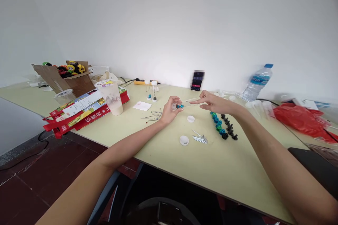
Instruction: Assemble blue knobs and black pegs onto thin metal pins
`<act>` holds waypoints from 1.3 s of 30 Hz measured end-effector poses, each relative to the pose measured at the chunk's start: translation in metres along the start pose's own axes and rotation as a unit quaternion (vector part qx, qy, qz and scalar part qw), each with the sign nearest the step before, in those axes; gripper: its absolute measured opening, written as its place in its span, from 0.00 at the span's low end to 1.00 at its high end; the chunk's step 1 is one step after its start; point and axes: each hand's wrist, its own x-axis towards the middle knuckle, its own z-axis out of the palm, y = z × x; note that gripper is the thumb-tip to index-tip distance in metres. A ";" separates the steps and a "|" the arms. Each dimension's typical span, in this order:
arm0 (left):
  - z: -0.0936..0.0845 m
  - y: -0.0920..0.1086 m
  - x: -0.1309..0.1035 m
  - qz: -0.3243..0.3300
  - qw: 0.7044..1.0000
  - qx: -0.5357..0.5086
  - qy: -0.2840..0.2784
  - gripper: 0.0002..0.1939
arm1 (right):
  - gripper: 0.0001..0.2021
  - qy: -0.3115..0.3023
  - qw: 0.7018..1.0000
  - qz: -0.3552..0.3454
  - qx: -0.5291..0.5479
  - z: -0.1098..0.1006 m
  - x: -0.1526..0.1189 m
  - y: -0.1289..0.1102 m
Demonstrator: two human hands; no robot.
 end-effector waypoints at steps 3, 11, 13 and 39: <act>0.002 0.002 0.001 -0.005 1.000 -0.007 -0.015 0.23 | 0.22 0.000 1.000 0.004 0.025 -0.002 -0.002 -0.004; 0.003 0.010 0.004 -0.139 0.985 -0.105 -0.010 0.21 | 0.22 0.123 0.988 0.074 0.055 -0.011 -0.006 -0.011; 0.002 0.009 0.004 -0.169 0.975 -0.145 0.004 0.21 | 0.15 0.050 0.991 0.122 0.030 -0.009 -0.005 -0.013; 0.008 -0.008 -0.003 -0.139 0.983 -0.009 -0.119 0.27 | 0.10 0.048 0.987 0.128 -0.090 0.051 0.023 -0.012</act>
